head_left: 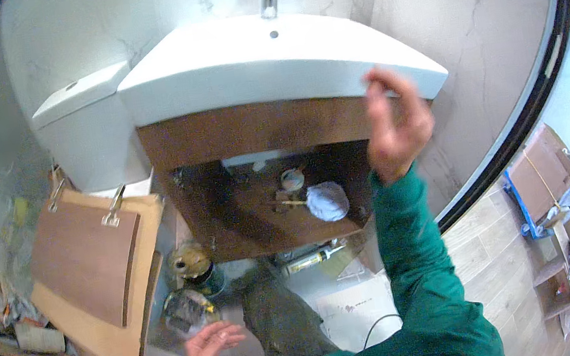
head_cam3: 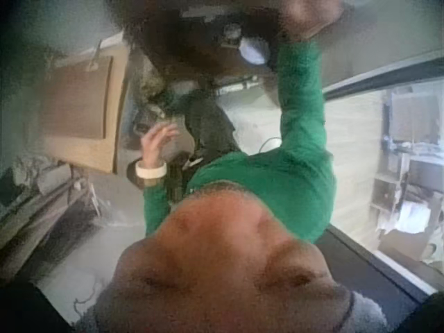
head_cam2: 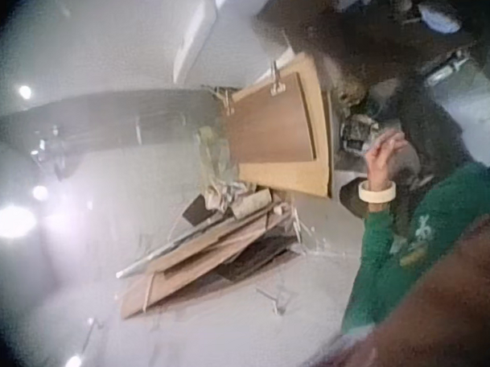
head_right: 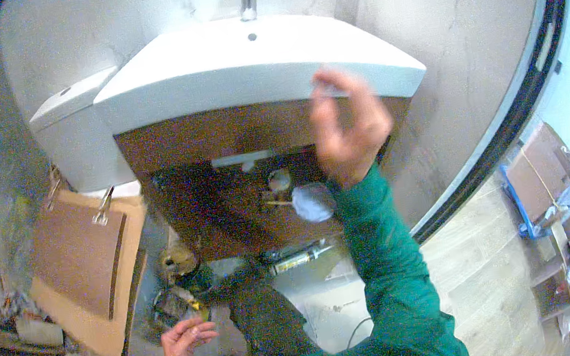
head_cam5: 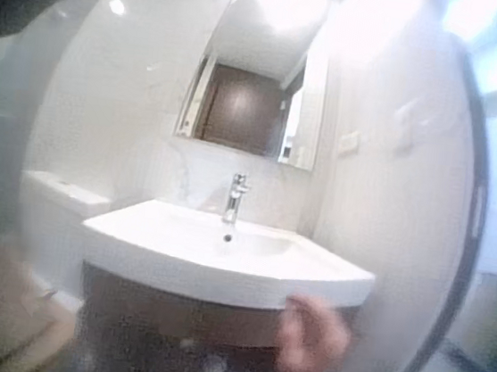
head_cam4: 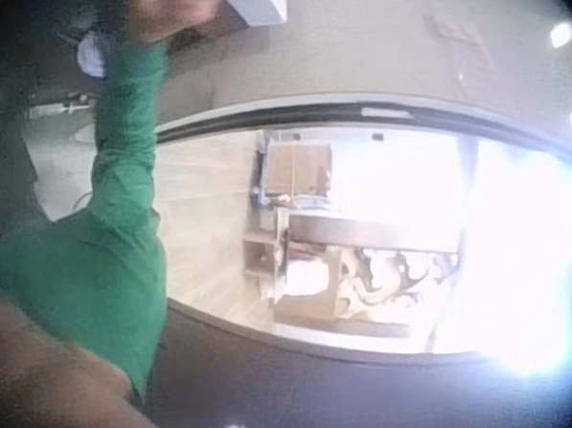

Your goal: The person installs metal hinges onto a wooden cabinet door using a screwdriver. They repeatedly align the hinge, insert screws, and tighten them while holding the door against the cabinet frame. The door is then set aside, and the person retrieves another wooden panel.

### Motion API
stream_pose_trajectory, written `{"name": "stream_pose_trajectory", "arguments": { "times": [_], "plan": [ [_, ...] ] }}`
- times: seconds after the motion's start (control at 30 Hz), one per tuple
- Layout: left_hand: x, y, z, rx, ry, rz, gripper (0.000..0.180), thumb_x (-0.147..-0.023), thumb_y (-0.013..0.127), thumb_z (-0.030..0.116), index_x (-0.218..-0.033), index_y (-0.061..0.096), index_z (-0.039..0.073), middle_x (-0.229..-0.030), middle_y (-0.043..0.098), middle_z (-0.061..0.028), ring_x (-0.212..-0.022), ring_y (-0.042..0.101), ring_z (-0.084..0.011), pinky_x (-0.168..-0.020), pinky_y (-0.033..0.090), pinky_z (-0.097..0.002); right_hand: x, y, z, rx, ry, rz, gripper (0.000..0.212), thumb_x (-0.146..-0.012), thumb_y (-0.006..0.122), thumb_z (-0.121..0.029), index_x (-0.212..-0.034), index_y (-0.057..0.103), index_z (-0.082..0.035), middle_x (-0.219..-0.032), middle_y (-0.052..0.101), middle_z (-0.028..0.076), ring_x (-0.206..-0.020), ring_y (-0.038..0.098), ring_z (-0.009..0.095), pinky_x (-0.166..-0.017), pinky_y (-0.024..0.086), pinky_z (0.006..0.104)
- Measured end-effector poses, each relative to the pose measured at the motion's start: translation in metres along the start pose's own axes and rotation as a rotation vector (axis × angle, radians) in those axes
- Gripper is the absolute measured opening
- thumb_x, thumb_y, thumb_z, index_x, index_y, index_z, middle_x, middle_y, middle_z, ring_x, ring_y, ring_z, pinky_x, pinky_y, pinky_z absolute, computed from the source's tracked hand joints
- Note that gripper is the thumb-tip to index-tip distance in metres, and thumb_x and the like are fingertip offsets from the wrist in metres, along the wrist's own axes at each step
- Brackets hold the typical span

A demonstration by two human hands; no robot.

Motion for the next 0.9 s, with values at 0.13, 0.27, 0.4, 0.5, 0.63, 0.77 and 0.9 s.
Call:
{"name": "stream_pose_trajectory", "arguments": {
  "times": [0.13, 0.27, 0.4, 0.5, 0.63, 0.77, 0.9],
  "plan": [
    [-0.034, 0.021, -0.003, 0.016, 0.022, -0.188, 0.030, -0.085, 0.064, 0.012, -0.108, 0.061, -0.008, -0.096, 0.068, -0.0251, -0.080, 0.070, -0.0329, -0.077, 0.055, -0.0400, -0.097, 0.013, 0.068, 0.207, -0.116, 0.014, 0.025, -0.085, 0.067, -0.020, -0.105, 0.066, -0.005, -0.097, 0.069, 0.012, -0.085, 0.068, 0.023, -0.076, 0.053, 0.0352],
    [-0.066, 0.022, -0.023, 0.014, 0.029, -0.205, 0.028, -0.086, 0.065, 0.007, -0.109, 0.061, -0.009, -0.097, 0.069, -0.0234, -0.083, 0.070, -0.0284, -0.080, 0.055, -0.0369, -0.115, 0.035, 0.124, 0.456, -0.059, -0.233, 0.044, -0.085, 0.066, -0.037, -0.114, 0.063, -0.005, -0.113, 0.063, 0.020, -0.106, 0.060, 0.031, -0.091, 0.047, 0.0420],
    [-0.070, 0.017, -0.028, -0.103, -0.020, -0.261, 0.024, -0.087, 0.065, 0.008, -0.104, 0.062, -0.008, -0.095, 0.069, -0.0214, -0.082, 0.069, -0.0242, -0.078, 0.055, -0.0336, -0.108, 0.032, 0.150, 0.744, -0.109, -0.440, 0.060, -0.084, 0.065, -0.047, -0.123, 0.057, -0.002, -0.127, 0.053, 0.027, -0.124, 0.044, 0.040, -0.107, 0.033, 0.0475],
    [-0.053, 0.023, -0.010, -0.222, -0.060, -0.280, 0.017, -0.085, 0.065, 0.011, -0.074, 0.064, -0.001, -0.070, 0.068, -0.0110, -0.063, 0.063, -0.0171, -0.067, 0.052, -0.0336, -0.102, 0.030, 0.144, 0.716, 0.005, -0.440, 0.059, -0.084, 0.068, -0.042, -0.127, 0.055, -0.004, -0.135, 0.043, 0.029, -0.128, 0.039, 0.043, -0.106, 0.035, 0.0510],
    [-0.034, 0.036, 0.044, -0.438, -0.419, -0.467, 0.037, -0.089, 0.067, 0.033, -0.105, 0.065, -0.001, -0.084, 0.067, -0.0131, -0.072, 0.061, -0.0196, -0.068, 0.051, -0.0316, -0.105, 0.033, 0.119, 0.612, 0.217, -0.546, 0.059, -0.083, 0.070, -0.043, -0.124, 0.055, -0.003, -0.138, 0.039, 0.029, -0.127, 0.041, 0.044, -0.106, 0.037, 0.0470],
    [-0.009, 0.075, 0.097, -0.376, -0.396, -0.427, 0.032, -0.090, 0.067, 0.026, -0.107, 0.065, -0.001, -0.082, 0.069, -0.0105, -0.074, 0.063, -0.0189, -0.072, 0.052, -0.0330, -0.111, 0.029, 0.105, 0.558, 0.232, -0.541, 0.060, -0.082, 0.071, -0.041, -0.123, 0.054, -0.001, -0.135, 0.041, 0.026, -0.124, 0.043, 0.042, -0.103, 0.039, 0.0466],
    [0.000, 0.110, 0.152, -0.283, -0.411, -0.414, 0.033, -0.089, 0.069, 0.023, -0.111, 0.064, -0.001, -0.082, 0.070, -0.0093, -0.078, 0.065, -0.0166, -0.075, 0.053, -0.0309, -0.119, 0.025, 0.101, 0.471, 0.266, -0.504, 0.051, -0.079, 0.072, -0.034, -0.114, 0.056, 0.000, -0.133, 0.042, 0.025, -0.124, 0.042, 0.043, -0.104, 0.036, 0.0496]
  ]
}}
Point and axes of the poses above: each hand's wrist, its own x-axis away from the middle knuckle, its own y-axis out of the palm, z = x × y, the point moved 1 cm from there along -x, towards the middle knuckle
